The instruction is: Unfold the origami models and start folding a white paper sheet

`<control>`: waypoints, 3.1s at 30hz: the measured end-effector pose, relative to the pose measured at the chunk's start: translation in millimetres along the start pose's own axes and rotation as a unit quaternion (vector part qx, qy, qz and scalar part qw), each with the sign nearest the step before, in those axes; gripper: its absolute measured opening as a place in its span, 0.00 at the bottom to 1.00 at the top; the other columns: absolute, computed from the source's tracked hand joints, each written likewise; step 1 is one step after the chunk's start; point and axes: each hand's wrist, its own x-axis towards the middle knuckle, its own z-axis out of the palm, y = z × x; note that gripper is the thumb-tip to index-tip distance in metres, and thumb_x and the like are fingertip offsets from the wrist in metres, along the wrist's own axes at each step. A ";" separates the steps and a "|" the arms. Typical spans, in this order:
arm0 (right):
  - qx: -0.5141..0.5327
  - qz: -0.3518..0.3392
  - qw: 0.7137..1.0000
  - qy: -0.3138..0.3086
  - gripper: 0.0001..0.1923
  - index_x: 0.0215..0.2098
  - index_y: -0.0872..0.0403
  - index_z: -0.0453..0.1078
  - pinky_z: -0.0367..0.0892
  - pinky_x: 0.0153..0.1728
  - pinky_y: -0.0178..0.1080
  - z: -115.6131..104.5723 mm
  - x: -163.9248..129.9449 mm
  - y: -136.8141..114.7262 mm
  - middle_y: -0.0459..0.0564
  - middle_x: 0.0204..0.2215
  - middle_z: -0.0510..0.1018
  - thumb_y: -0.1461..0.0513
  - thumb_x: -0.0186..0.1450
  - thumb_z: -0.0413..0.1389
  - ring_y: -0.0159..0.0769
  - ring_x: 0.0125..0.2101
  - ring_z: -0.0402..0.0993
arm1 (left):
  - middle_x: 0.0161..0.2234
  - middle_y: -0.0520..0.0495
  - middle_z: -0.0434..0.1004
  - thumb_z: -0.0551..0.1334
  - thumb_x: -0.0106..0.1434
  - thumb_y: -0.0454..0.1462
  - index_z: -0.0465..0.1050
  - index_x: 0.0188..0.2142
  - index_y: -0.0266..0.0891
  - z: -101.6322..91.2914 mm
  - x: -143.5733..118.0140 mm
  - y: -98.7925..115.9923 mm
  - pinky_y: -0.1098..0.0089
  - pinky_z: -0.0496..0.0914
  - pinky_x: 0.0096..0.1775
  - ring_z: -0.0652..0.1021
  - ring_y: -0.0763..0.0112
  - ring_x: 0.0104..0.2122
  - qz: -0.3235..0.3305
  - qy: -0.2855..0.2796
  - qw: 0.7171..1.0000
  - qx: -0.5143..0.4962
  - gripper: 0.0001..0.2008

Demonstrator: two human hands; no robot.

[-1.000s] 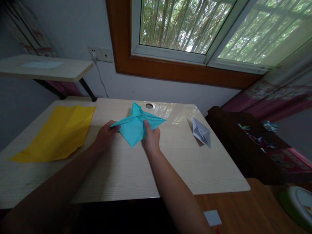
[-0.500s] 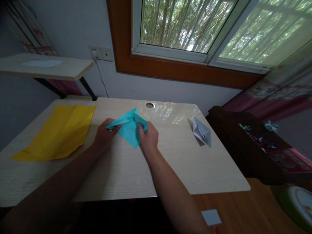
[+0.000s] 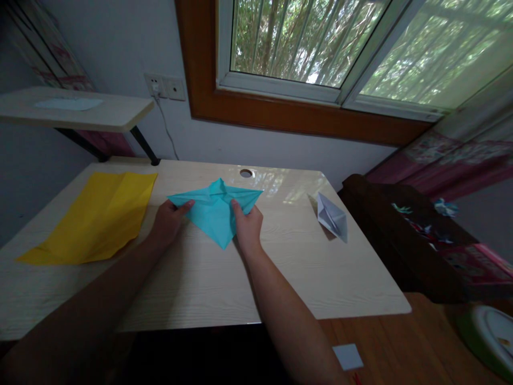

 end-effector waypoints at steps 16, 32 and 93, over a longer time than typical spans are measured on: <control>-0.151 -0.154 0.976 -0.014 0.17 0.30 0.52 0.74 0.67 0.36 0.40 -3.2 -2.9 -2.1 0.48 0.28 0.79 0.49 0.68 0.56 0.39 0.32 0.74 | 0.45 0.44 0.74 0.71 0.52 0.38 0.61 0.55 0.41 2.5 13.9 -20.9 0.65 0.74 0.41 0.77 0.65 0.41 0.052 0.067 0.995 -0.052 0.33; -0.250 -0.293 0.919 -0.083 0.10 0.38 0.51 0.73 0.68 0.41 0.39 -3.4 -7.6 -12.2 0.52 0.35 0.79 0.58 0.71 0.51 0.39 0.37 0.75 | 0.47 0.43 0.71 0.60 0.68 0.43 0.78 0.52 0.46 -11.1 7.8 -6.7 0.56 0.69 0.53 0.73 0.57 0.46 0.272 0.022 0.920 0.280 0.15; -0.116 -0.096 0.988 -0.041 0.16 0.35 0.54 0.75 0.67 0.41 0.42 -6.2 5.4 -1.9 0.51 0.35 0.82 0.49 0.66 0.58 0.42 0.37 0.76 | 0.41 0.48 0.83 0.62 0.67 0.40 0.74 0.35 0.42 -3.4 -7.9 9.5 0.65 0.74 0.45 0.81 0.66 0.42 0.208 0.019 0.974 0.083 0.06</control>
